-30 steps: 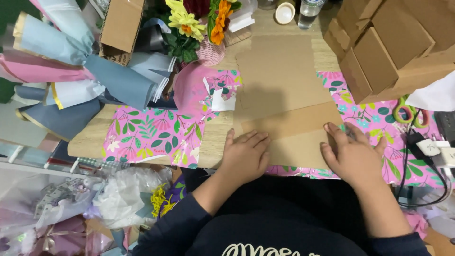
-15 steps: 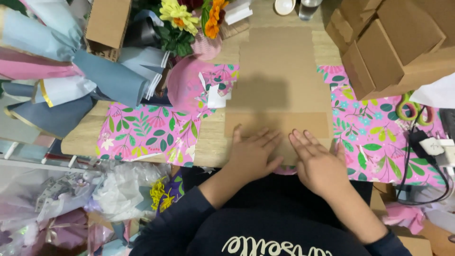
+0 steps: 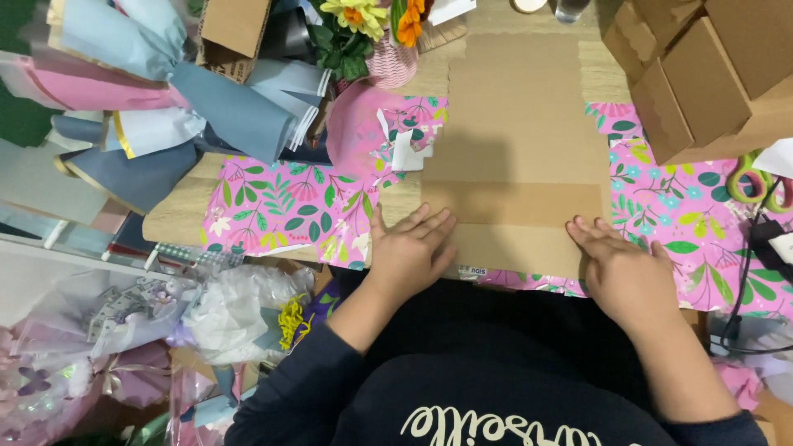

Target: The person folds a flat cardboard piece along pre-scored lines to form a box shape. They then insert small cardboard tabs into slots to secure the structure.

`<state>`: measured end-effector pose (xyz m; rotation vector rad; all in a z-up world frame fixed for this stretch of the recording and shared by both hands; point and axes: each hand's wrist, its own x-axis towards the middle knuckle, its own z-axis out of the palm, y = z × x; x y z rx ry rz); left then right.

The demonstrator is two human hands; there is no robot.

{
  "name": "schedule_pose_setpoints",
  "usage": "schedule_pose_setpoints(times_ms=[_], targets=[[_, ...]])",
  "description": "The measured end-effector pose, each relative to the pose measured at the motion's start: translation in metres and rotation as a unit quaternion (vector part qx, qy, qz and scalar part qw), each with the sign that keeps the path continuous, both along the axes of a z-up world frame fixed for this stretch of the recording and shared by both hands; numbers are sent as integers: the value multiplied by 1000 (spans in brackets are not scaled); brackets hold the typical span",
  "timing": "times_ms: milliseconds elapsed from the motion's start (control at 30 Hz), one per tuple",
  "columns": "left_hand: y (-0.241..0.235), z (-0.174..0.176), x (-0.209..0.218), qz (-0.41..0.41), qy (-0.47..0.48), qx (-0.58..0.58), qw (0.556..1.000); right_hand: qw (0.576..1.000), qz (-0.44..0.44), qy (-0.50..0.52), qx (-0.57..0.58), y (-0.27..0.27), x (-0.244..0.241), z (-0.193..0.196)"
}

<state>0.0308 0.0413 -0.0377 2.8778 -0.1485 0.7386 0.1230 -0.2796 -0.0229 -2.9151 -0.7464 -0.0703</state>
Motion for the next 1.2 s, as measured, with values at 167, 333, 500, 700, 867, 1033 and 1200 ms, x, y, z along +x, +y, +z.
schedule_pose_setpoints(times_ms=[167, 333, 500, 700, 867, 1033, 1200], targets=[[20, -10, -1, -58, -31, 14, 998, 999, -41, 16, -22, 24, -2, 25], [35, 8, 26, -49, -61, -37, 996, 998, -41, -11, 38, 38, 21, 55], [53, 15, 41, 35, 110, -133, 984, 987, -99, 71, 104, 20, 46, 47], [73, 1, 35, -63, 162, -215, 961, 914, 158, -94, 363, -14, 27, 5], [69, 15, 24, -163, 57, -216, 961, 903, 192, -163, 348, -31, 8, -11], [54, 42, 8, -181, 10, -304, 935, 922, 171, -70, 342, -46, 21, -16], [59, 49, 1, -233, 32, -240, 942, 956, 174, -9, 235, -34, 25, -6]])
